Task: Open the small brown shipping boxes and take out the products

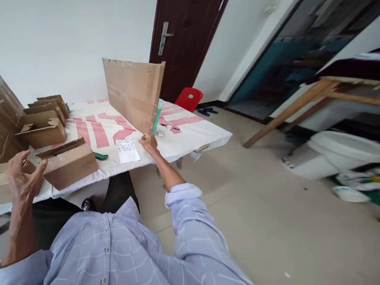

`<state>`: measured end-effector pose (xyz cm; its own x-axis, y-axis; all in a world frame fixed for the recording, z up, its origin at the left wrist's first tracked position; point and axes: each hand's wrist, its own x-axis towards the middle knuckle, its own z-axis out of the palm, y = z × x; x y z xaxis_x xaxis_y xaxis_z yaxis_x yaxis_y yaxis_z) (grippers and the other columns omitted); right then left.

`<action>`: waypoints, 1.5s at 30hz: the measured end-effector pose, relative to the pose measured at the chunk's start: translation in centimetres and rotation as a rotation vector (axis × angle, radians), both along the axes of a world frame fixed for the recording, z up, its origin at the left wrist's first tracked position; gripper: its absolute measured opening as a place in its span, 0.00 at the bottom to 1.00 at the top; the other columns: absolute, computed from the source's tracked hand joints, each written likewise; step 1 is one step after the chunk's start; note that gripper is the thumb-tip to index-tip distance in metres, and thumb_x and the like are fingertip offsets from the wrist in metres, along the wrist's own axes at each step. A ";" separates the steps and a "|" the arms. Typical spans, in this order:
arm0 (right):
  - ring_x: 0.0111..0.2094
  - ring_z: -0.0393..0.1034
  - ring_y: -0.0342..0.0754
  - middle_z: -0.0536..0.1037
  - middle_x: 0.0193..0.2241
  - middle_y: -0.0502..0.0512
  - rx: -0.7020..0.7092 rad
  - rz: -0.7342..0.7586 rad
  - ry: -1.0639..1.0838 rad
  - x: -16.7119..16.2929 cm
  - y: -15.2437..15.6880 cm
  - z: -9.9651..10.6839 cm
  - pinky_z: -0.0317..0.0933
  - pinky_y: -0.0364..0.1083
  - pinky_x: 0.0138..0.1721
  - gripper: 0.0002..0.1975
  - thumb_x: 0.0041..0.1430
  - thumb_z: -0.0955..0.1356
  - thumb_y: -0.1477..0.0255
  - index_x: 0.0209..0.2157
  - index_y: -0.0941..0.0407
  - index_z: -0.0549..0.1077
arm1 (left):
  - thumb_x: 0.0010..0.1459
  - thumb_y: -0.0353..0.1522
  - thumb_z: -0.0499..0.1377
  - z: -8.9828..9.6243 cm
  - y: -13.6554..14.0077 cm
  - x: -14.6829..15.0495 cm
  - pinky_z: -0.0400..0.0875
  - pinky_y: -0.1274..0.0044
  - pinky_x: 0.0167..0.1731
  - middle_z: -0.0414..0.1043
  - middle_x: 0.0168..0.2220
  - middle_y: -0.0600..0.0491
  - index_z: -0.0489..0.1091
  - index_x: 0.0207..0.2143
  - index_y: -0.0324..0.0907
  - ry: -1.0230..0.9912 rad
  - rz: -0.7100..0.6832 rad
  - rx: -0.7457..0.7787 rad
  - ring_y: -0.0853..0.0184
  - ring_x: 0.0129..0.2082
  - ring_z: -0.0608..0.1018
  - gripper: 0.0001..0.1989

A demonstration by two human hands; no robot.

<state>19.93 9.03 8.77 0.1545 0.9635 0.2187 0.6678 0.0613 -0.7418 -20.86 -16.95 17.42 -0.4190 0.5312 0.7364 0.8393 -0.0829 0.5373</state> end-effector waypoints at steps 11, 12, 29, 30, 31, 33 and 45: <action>0.67 0.65 0.71 0.76 0.57 0.72 -0.064 -0.057 -0.006 0.4 1.1 -1.3 0.59 0.66 0.66 0.21 0.61 0.70 0.64 0.54 0.57 0.78 | 0.44 0.46 0.77 -4.4 2.4 -5.1 0.67 0.54 0.71 0.69 0.69 0.42 0.66 0.56 0.48 -0.553 -0.295 -0.161 0.44 0.73 0.69 0.40; 0.67 0.65 0.70 0.77 0.57 0.71 -0.021 -0.025 0.004 -0.2 1.0 -1.0 0.58 0.65 0.67 0.20 0.63 0.68 0.65 0.54 0.57 0.78 | 0.45 0.45 0.77 -4.6 2.6 -5.4 0.69 0.56 0.70 0.70 0.69 0.44 0.66 0.53 0.48 -0.560 -0.295 -0.163 0.46 0.72 0.71 0.36; 0.58 0.74 0.59 0.81 0.56 0.63 0.364 1.109 -0.165 -17.9 -7.5 4.4 0.68 0.58 0.60 0.25 0.61 0.79 0.67 0.58 0.55 0.78 | 0.61 0.50 0.64 -3.5 1.5 -4.4 0.73 0.61 0.64 0.81 0.59 0.44 0.78 0.59 0.44 -0.459 -0.319 -0.282 0.49 0.61 0.79 0.29; 0.56 0.74 0.58 0.81 0.54 0.63 0.414 1.094 -0.187 -17.6 -8.0 4.3 0.68 0.57 0.59 0.21 0.62 0.78 0.69 0.56 0.55 0.79 | 0.62 0.50 0.64 -3.5 1.5 -4.5 0.71 0.60 0.67 0.80 0.62 0.45 0.78 0.59 0.45 -0.451 -0.323 -0.281 0.48 0.64 0.77 0.29; 0.53 0.74 0.57 0.82 0.51 0.62 0.471 1.077 -0.215 -17.2 -8.7 4.2 0.68 0.56 0.57 0.16 0.65 0.76 0.70 0.53 0.56 0.79 | 0.63 0.50 0.63 -3.6 1.6 -4.7 0.68 0.60 0.69 0.78 0.64 0.45 0.78 0.60 0.46 -0.449 -0.331 -0.286 0.48 0.66 0.76 0.28; 0.48 0.74 0.56 0.82 0.45 0.62 0.588 1.065 -0.301 -16.2 -10.2 3.7 0.67 0.55 0.53 0.05 0.70 0.71 0.73 0.45 0.56 0.79 | 0.64 0.50 0.63 -3.8 1.7 -4.9 0.66 0.58 0.71 0.77 0.66 0.45 0.78 0.62 0.47 -0.458 -0.339 -0.311 0.48 0.67 0.76 0.29; 0.47 0.72 0.56 0.82 0.44 0.62 0.592 1.198 -0.315 -15.3 -12.9 2.5 0.68 0.56 0.51 0.13 0.76 0.65 0.70 0.38 0.54 0.81 | 0.42 0.44 0.77 -3.7 2.6 -3.3 0.66 0.52 0.72 0.65 0.68 0.39 0.61 0.74 0.43 -0.146 -0.247 -0.586 0.42 0.70 0.70 0.58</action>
<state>4.65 -3.91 11.25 -0.8305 0.2224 0.5106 0.1161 0.9658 -0.2319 -24.17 -14.34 13.73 -0.3067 0.9211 0.2398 0.7480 0.0774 0.6592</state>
